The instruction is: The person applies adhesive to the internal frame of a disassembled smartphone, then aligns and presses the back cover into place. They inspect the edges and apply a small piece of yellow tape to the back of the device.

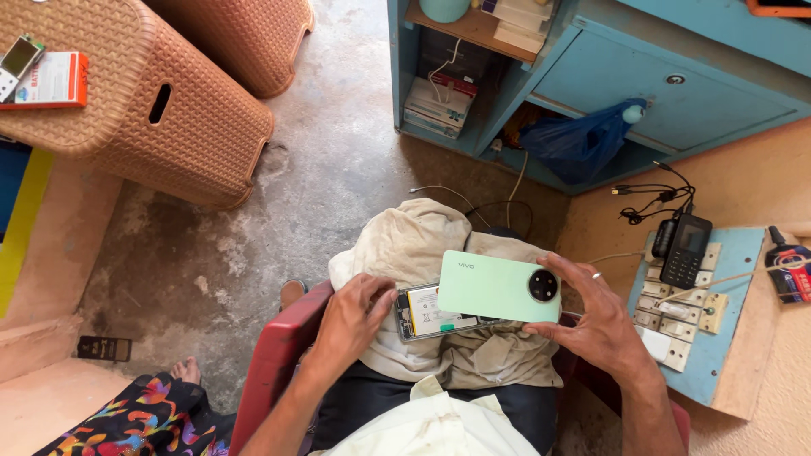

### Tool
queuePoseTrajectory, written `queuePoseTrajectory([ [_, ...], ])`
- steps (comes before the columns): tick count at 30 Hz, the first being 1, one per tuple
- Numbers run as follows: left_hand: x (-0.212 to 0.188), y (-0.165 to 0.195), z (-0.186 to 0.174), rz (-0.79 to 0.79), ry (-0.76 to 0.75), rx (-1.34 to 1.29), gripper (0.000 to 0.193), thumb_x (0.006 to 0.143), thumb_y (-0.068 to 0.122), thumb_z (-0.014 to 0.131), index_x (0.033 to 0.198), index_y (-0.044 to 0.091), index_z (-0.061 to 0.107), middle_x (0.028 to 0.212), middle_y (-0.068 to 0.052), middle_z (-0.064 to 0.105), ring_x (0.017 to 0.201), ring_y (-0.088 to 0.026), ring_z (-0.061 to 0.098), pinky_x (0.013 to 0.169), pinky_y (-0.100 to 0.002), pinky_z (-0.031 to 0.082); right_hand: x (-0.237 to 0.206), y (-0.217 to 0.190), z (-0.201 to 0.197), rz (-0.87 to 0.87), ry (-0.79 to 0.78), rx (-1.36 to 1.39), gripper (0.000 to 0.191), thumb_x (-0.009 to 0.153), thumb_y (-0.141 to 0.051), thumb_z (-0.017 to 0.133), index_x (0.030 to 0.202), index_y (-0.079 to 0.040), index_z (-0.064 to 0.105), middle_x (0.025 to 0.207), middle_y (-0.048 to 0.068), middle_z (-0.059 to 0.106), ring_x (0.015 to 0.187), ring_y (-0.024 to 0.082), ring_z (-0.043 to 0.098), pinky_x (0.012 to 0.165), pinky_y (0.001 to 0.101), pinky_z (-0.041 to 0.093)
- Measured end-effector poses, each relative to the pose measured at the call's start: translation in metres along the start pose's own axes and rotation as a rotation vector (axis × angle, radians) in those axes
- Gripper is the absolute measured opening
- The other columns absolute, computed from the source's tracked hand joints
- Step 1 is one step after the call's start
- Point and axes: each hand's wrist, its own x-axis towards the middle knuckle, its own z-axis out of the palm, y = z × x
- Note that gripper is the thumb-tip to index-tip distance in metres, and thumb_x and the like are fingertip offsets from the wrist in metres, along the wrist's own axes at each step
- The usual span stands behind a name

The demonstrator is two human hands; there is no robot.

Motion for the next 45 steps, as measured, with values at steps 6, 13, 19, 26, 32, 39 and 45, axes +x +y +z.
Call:
queuePoseTrajectory([
  [6, 0.017, 0.006, -0.001, -0.083, -0.106, 0.061, 0.02, 0.09, 0.023, 0.071, 0.099, 0.006, 0.077, 0.086, -0.01, 0.07, 0.072, -0.026, 0.068, 0.068, -0.038, 0.052, -0.005, 0.009, -0.001, 0.046, 0.014, -0.019, 0.107, 0.055, -0.047, 0.089, 0.147, -0.013, 0.047, 0.134, 0.012, 0.064, 0.127, 0.029, 0.059, 0.102, 0.0445, 0.051],
  [13, 0.018, -0.005, 0.011, -0.013, 0.069, -0.022, 0.018, 0.09, 0.02, 0.07, 0.093, 0.002, 0.074, 0.089, -0.01, 0.071, 0.075, -0.023, 0.071, 0.068, -0.037, 0.057, -0.006, 0.015, 0.001, 0.085, 0.009, -0.038, 0.109, 0.054, -0.049, 0.089, 0.147, -0.012, 0.046, 0.134, 0.013, 0.064, 0.128, 0.029, 0.059, 0.103, 0.0452, 0.05],
  [19, 0.017, -0.029, -0.001, -0.02, 0.344, 0.217, 0.02, 0.089, 0.003, 0.064, 0.108, -0.004, 0.067, 0.103, -0.019, 0.068, 0.08, -0.023, 0.07, 0.07, -0.034, 0.059, -0.006, 0.019, 0.001, 0.029, 0.031, -0.035, 0.109, 0.056, -0.049, 0.088, 0.148, -0.011, 0.046, 0.136, 0.012, 0.063, 0.13, 0.029, 0.058, 0.107, 0.0445, 0.049],
  [26, -0.007, -0.02, -0.001, 0.01, 0.149, 0.188, 0.036, 0.099, 0.018, 0.072, 0.132, 0.006, 0.064, 0.119, -0.013, 0.07, 0.101, -0.026, 0.074, 0.089, -0.036, 0.059, -0.008, 0.018, -0.012, 0.087, 0.102, -0.018, 0.109, 0.055, -0.045, 0.089, 0.149, -0.008, 0.046, 0.142, 0.009, 0.063, 0.134, 0.027, 0.057, 0.112, 0.0433, 0.046],
  [32, -0.011, 0.023, 0.012, 0.413, -0.187, 0.36, 0.1, 0.066, 0.033, 0.088, 0.147, 0.0, 0.039, 0.137, -0.02, 0.052, 0.132, -0.039, 0.044, 0.111, -0.054, 0.029, -0.01, 0.016, -0.017, 0.121, 0.12, 0.017, 0.11, 0.055, -0.043, 0.09, 0.148, -0.005, 0.046, 0.142, 0.009, 0.063, 0.134, 0.027, 0.057, 0.111, 0.0436, 0.045],
  [39, 0.012, 0.039, 0.013, 0.496, -0.368, 0.505, 0.113, 0.063, 0.024, 0.09, 0.155, 0.005, 0.027, 0.138, -0.016, 0.05, 0.133, -0.034, 0.042, 0.117, -0.055, 0.022, -0.02, 0.018, -0.011, 0.133, 0.134, 0.042, 0.111, 0.054, -0.044, 0.09, 0.149, -0.006, 0.046, 0.142, 0.01, 0.063, 0.133, 0.027, 0.058, 0.11, 0.0419, 0.048],
  [45, 0.04, 0.039, 0.011, 0.6, -0.465, 0.474, 0.12, 0.062, 0.024, 0.091, 0.158, 0.005, 0.021, 0.145, -0.014, 0.048, 0.138, -0.032, 0.042, 0.121, -0.054, 0.021, -0.033, 0.01, -0.007, 0.111, 0.12, 0.017, 0.109, 0.056, -0.041, 0.091, 0.149, -0.007, 0.045, 0.141, 0.011, 0.062, 0.131, 0.027, 0.058, 0.11, 0.0424, 0.048],
])
